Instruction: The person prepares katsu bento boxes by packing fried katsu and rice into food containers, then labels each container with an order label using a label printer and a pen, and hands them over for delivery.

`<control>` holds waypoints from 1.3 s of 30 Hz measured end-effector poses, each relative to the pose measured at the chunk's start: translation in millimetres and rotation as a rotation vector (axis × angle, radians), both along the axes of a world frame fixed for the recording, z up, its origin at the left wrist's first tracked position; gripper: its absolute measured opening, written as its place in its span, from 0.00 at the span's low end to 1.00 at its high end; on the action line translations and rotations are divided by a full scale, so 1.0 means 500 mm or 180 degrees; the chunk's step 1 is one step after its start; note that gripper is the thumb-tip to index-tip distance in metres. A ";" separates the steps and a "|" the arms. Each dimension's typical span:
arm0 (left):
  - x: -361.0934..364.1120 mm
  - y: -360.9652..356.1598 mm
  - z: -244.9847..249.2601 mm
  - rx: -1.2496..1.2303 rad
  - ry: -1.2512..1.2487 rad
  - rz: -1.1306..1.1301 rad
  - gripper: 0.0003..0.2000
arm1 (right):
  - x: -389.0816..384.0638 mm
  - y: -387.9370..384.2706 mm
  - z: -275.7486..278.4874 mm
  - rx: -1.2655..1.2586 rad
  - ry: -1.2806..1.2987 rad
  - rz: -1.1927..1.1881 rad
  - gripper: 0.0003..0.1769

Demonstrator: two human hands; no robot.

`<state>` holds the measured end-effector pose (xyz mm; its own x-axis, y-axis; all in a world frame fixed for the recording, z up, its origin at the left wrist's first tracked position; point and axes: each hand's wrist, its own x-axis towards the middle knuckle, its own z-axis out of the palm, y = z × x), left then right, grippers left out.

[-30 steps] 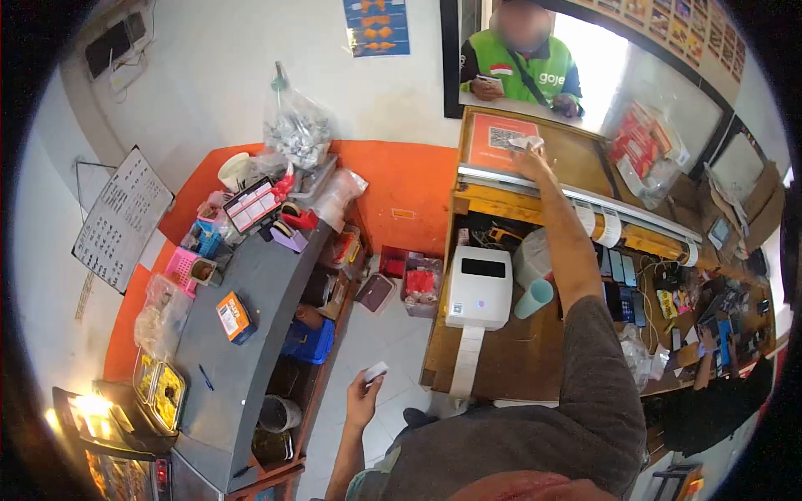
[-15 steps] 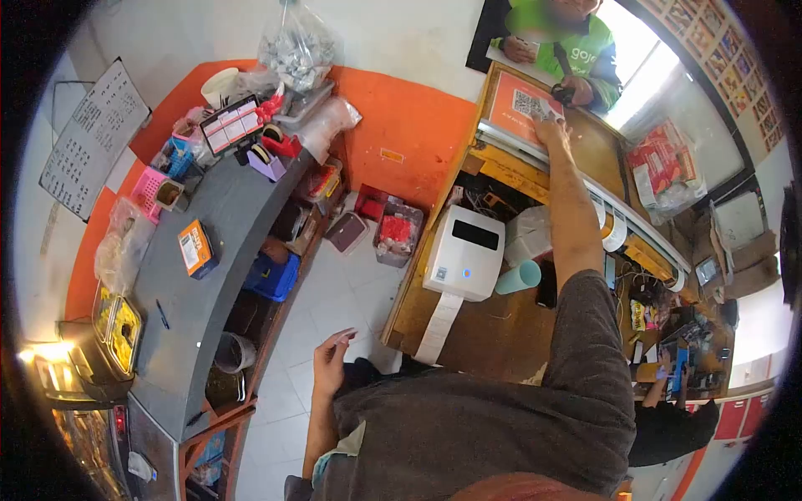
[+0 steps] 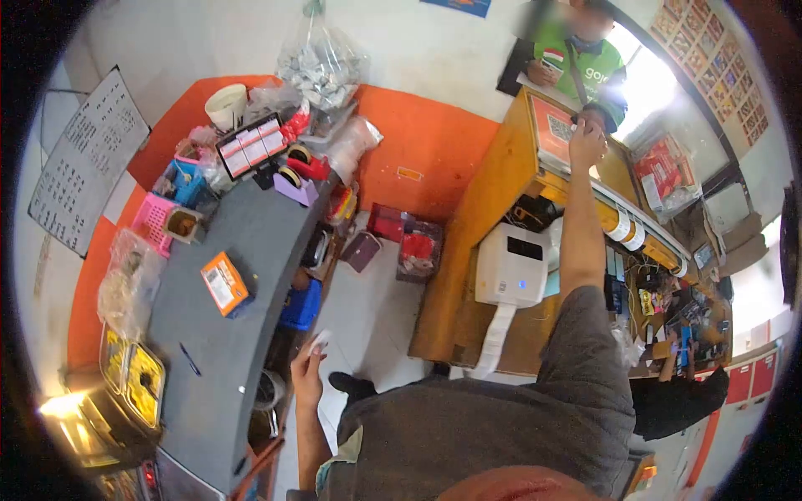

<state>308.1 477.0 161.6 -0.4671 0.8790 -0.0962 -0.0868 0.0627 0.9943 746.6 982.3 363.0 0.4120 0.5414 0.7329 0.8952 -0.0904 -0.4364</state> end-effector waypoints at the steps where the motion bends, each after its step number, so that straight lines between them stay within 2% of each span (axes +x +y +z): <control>1: -0.039 -0.013 -0.006 0.0005 -0.0078 0.0044 0.15 | -0.060 -0.028 0.011 0.0033 0.0034 -0.0036 0.28; 2: -0.080 -0.018 -0.012 0.0011 -0.0046 0.0008 0.15 | -0.123 -0.057 0.011 0.0824 0.0162 0.0881 0.22; 3: -0.116 -0.029 -0.023 -0.0140 -0.0544 0.0109 0.16 | -0.196 -0.099 0.000 0.1584 0.0278 0.1805 0.16; 4: -0.137 -0.034 0.008 -0.0315 -0.1043 0.0234 0.16 | -0.299 -0.190 -0.016 0.1004 0.0938 0.2114 0.11; 5: -0.143 -0.027 0.039 -0.0118 -0.1068 0.0229 0.17 | -0.386 -0.298 -0.016 0.0003 0.0904 0.2191 0.09; 6: -0.164 -0.014 0.030 0.0018 -0.1080 -0.0015 0.18 | -0.449 -0.352 -0.081 -0.0171 0.1176 0.3578 0.08; 7: -0.186 -0.009 0.022 0.0137 -0.1087 -0.0228 0.18 | -0.532 -0.435 -0.094 -0.1429 0.1843 0.4240 0.09; 8: -0.181 0.009 0.051 -0.0068 -0.1248 -0.0092 0.19 | -0.587 -0.506 -0.098 -0.1939 0.0971 0.4881 0.14; 9: -0.178 0.032 0.063 -0.0001 -0.0823 -0.0066 0.19 | -0.636 -0.552 -0.133 -0.2250 0.1078 0.5188 0.16; 11: -0.178 0.070 0.072 -0.0059 -0.0788 -0.0395 0.21 | -0.716 -0.616 -0.186 -0.2760 0.1271 0.5734 0.19; 13: -0.168 0.103 0.083 0.0372 -0.0624 -0.0510 0.20 | -0.757 -0.639 -0.215 -0.2418 0.1485 0.5607 0.18; 15: -0.174 0.128 0.081 0.0464 -0.0589 -0.0573 0.19 | -0.780 -0.628 -0.236 -0.2494 0.1655 0.5310 0.11; 16: -0.178 0.136 0.075 0.0512 -0.0646 -0.0592 0.19 | -0.790 -0.617 -0.247 -0.2600 0.1660 0.5428 0.11; 18: -0.183 0.155 0.079 0.0495 -0.0542 -0.0369 0.18 | -0.819 -0.586 -0.270 -0.2141 0.1640 0.5495 0.09; 19: -0.188 0.165 0.080 0.0506 -0.0434 -0.0281 0.17 | -0.841 -0.574 -0.285 -0.2229 0.1651 0.5599 0.09; 21: -0.206 0.191 0.059 0.0485 -0.0374 0.0055 0.17 | -0.890 -0.542 -0.316 -0.2238 0.2350 0.5736 0.09; 22: -0.214 0.200 0.062 0.0499 -0.0306 0.0256 0.17 | -0.911 -0.524 -0.318 -0.2327 0.2374 0.5848 0.09; 24: -0.235 0.221 0.062 0.0341 -0.0463 0.0377 0.20 | -0.961 -0.478 -0.301 -0.2480 0.1746 0.5853 0.08; 25: -0.240 0.234 0.047 0.0256 0.0113 0.0580 0.24 | -0.987 -0.455 -0.285 -0.2404 0.1286 0.5939 0.07; 26: -0.247 0.248 0.035 0.0149 0.0686 0.0751 0.28 | -1.014 -0.431 -0.282 -0.2462 0.1320 0.6018 0.07; 27: -0.254 0.265 0.050 0.0105 0.0170 0.1069 0.38 | -1.041 -0.405 -0.283 -0.2253 0.1189 0.6155 0.07; 28: -0.274 0.269 0.025 0.0054 0.0178 0.1130 0.38 | -1.070 -0.379 -0.291 -0.2041 0.1057 0.6275 0.08; 29: -0.299 0.270 -0.023 -0.0809 0.1173 0.1653 0.41 | -1.099 -0.352 -0.307 -0.2093 0.1075 0.6324 0.08; 30: -0.323 0.273 -0.058 -0.1691 0.2162 0.2125 0.45 | -1.131 -0.325 -0.331 -0.2686 0.1607 0.6348 0.09; 31: -0.343 0.284 -0.072 -0.2182 0.2337 0.2539 0.47 | -1.163 -0.304 -0.359 -0.3292 0.2138 0.6304 0.10; 32: -0.363 0.289 -0.090 -0.2236 0.2309 0.2565 0.47 | -1.196 -0.290 -0.395 -0.3359 0.2130 0.6326 0.10; 34: -0.400 0.292 -0.142 -0.3101 0.2403 0.2697 0.44 | -1.251 -0.280 -0.479 -0.4421 0.1656 0.6272 0.13; 35: -0.413 0.290 -0.184 -0.3160 0.2524 0.2720 0.40 | -1.268 -0.290 -0.512 -0.4457 0.1639 0.6289 0.13; 37: -0.424 0.281 -0.199 -0.3180 0.2561 0.2679 0.37 | -1.299 -0.318 -0.568 -0.5214 0.0674 0.6183 0.15; 39: -0.431 0.272 -0.211 -0.3209 0.2593 0.2635 0.34 | -1.325 -0.345 -0.617 -0.5401 0.0576 0.6082 0.16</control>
<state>92.6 612.9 55.9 -0.9956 0.0833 0.0430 0.0932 0.9271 0.3630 84.1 809.6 54.3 -0.9171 0.0219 -0.3980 0.3961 0.1631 -0.9036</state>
